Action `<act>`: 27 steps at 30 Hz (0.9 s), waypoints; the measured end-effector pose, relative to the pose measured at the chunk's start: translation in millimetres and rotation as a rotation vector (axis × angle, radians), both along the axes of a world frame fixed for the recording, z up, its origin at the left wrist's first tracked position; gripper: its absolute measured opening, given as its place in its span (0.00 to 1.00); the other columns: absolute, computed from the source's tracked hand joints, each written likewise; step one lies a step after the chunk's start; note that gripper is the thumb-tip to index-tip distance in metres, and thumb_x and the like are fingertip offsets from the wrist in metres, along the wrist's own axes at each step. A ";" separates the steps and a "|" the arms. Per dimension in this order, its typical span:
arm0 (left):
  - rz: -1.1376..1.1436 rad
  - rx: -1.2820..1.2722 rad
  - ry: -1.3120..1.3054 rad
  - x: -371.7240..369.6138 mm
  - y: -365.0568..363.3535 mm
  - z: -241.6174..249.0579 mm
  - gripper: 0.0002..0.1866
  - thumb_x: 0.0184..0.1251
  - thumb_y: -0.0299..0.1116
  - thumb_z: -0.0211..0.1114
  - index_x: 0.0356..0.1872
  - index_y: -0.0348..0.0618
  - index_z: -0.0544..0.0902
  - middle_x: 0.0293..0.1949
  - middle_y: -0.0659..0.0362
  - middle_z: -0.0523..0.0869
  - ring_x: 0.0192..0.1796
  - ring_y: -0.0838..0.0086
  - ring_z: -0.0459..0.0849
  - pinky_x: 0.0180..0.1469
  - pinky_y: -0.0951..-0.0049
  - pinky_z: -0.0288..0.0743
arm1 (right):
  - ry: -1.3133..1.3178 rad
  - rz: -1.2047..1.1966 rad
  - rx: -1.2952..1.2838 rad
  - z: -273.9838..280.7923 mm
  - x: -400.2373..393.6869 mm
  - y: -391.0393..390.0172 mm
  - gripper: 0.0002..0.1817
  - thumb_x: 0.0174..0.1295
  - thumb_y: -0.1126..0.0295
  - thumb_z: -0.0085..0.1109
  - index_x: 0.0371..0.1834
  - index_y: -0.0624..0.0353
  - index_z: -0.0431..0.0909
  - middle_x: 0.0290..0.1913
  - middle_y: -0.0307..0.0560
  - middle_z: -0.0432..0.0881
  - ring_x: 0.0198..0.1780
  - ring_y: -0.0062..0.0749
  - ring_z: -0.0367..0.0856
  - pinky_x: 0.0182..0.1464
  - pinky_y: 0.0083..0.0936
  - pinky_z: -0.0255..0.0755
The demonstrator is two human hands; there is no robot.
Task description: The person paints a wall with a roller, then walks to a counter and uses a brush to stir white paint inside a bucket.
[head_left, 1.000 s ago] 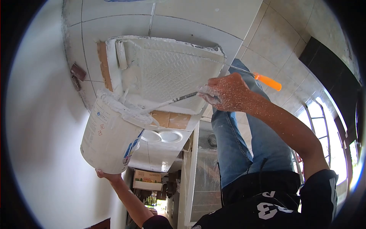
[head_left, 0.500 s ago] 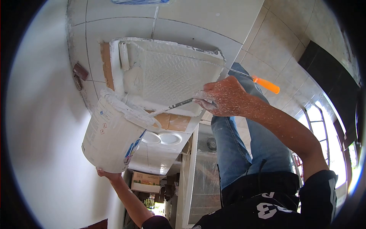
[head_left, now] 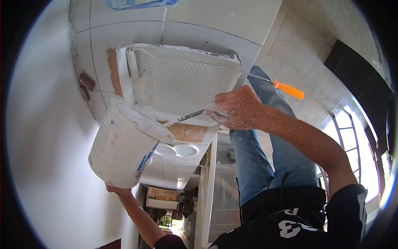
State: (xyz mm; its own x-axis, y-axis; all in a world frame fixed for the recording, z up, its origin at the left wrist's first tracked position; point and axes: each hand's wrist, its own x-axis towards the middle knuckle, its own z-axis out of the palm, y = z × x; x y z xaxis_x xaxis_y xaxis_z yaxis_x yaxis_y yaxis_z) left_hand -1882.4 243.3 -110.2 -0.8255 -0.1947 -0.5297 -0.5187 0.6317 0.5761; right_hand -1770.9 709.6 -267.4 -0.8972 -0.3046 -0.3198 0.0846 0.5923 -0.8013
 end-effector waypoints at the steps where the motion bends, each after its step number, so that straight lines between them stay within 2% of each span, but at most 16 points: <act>1: -0.182 -0.123 -0.019 0.2 -14.2 2.1 0.49 0.52 0.72 0.47 0.70 0.47 0.59 0.66 0.49 0.65 0.66 0.48 0.67 0.62 0.40 0.66 | -0.117 0.070 0.096 7.4 -3.7 2.5 0.15 0.66 0.50 0.53 0.36 0.47 0.83 0.25 0.38 0.79 0.27 0.23 0.82 0.25 0.26 0.80; 3: -0.145 -0.056 -0.029 -4.5 -2.0 5.0 0.50 0.52 0.72 0.48 0.70 0.47 0.59 0.66 0.49 0.65 0.66 0.48 0.67 0.62 0.40 0.67 | -0.092 0.073 0.141 3.9 1.5 0.2 0.15 0.66 0.50 0.54 0.36 0.47 0.82 0.24 0.36 0.78 0.25 0.23 0.80 0.23 0.26 0.78; 4: 0.075 0.133 -0.020 -5.3 5.2 6.9 0.50 0.52 0.73 0.48 0.70 0.47 0.59 0.66 0.49 0.65 0.65 0.48 0.68 0.61 0.40 0.68 | -0.079 0.077 0.163 1.8 4.4 -0.1 0.15 0.66 0.50 0.54 0.36 0.47 0.82 0.24 0.36 0.78 0.24 0.22 0.80 0.21 0.26 0.78; 6: 0.280 0.281 0.019 -5.6 30.4 10.6 0.50 0.52 0.73 0.48 0.70 0.47 0.60 0.67 0.50 0.65 0.65 0.49 0.68 0.60 0.41 0.69 | -0.099 0.033 0.167 5.5 9.5 10.9 0.14 0.65 0.51 0.55 0.37 0.47 0.83 0.23 0.34 0.77 0.21 0.20 0.77 0.19 0.25 0.74; 10: 0.293 0.152 0.128 -5.0 39.4 12.8 0.51 0.51 0.75 0.46 0.70 0.46 0.60 0.68 0.49 0.64 0.65 0.51 0.68 0.60 0.41 0.69 | -0.015 -0.104 0.168 10.1 26.6 34.4 0.13 0.63 0.52 0.58 0.40 0.45 0.85 0.21 0.31 0.75 0.17 0.17 0.73 0.15 0.22 0.68; 13: 0.349 0.144 0.166 -4.4 36.0 14.0 0.52 0.51 0.75 0.45 0.70 0.46 0.60 0.68 0.49 0.64 0.65 0.51 0.68 0.60 0.41 0.69 | 0.030 -0.109 0.082 14.2 33.4 43.0 0.12 0.63 0.54 0.59 0.42 0.43 0.85 0.20 0.31 0.76 0.17 0.16 0.73 0.14 0.20 0.67; 16: 0.358 0.141 0.172 -4.4 33.8 13.4 0.51 0.51 0.75 0.45 0.70 0.46 0.60 0.67 0.49 0.64 0.65 0.51 0.68 0.60 0.41 0.69 | 0.118 -0.066 -0.066 17.3 23.9 27.3 0.12 0.64 0.54 0.58 0.39 0.46 0.84 0.20 0.33 0.76 0.17 0.17 0.74 0.14 0.19 0.68; 19: 0.344 0.133 0.178 -5.4 32.1 13.7 0.51 0.51 0.75 0.45 0.70 0.46 0.60 0.67 0.49 0.64 0.65 0.51 0.68 0.60 0.41 0.69 | 0.125 0.081 -0.042 10.4 -1.1 2.0 0.12 0.64 0.54 0.56 0.36 0.49 0.82 0.20 0.34 0.76 0.18 0.19 0.75 0.15 0.19 0.71; 22: 0.334 0.125 0.178 -6.9 32.1 15.4 0.51 0.52 0.75 0.44 0.70 0.46 0.60 0.67 0.49 0.65 0.64 0.50 0.68 0.60 0.41 0.69 | 0.143 0.163 0.067 -4.7 -14.9 -12.6 0.10 0.60 0.54 0.63 0.41 0.41 0.82 0.26 0.32 0.77 0.21 0.16 0.76 0.17 0.17 0.72; 25: 0.328 0.125 0.182 -6.7 26.5 19.2 0.51 0.52 0.75 0.44 0.70 0.46 0.60 0.67 0.49 0.65 0.64 0.50 0.68 0.60 0.41 0.69 | 0.201 0.112 0.068 -16.9 -13.1 -4.0 0.11 0.59 0.53 0.64 0.39 0.43 0.82 0.25 0.32 0.77 0.21 0.15 0.76 0.18 0.17 0.73; 27: 0.322 0.123 0.184 -6.4 24.0 19.6 0.50 0.52 0.75 0.44 0.70 0.47 0.61 0.67 0.49 0.65 0.64 0.50 0.68 0.60 0.41 0.69 | 0.211 0.076 0.101 -16.0 -9.0 5.2 0.13 0.64 0.50 0.56 0.40 0.43 0.82 0.24 0.32 0.76 0.21 0.17 0.76 0.17 0.18 0.74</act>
State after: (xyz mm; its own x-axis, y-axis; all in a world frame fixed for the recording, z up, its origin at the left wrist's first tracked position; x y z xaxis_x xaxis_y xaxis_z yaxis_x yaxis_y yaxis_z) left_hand -1888.8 267.3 -90.6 -0.8159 -0.4036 -0.4140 -0.5601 0.3738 0.7393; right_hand -1779.8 714.8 -283.4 -0.9231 -0.3498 -0.1597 -0.1266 0.6686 -0.7328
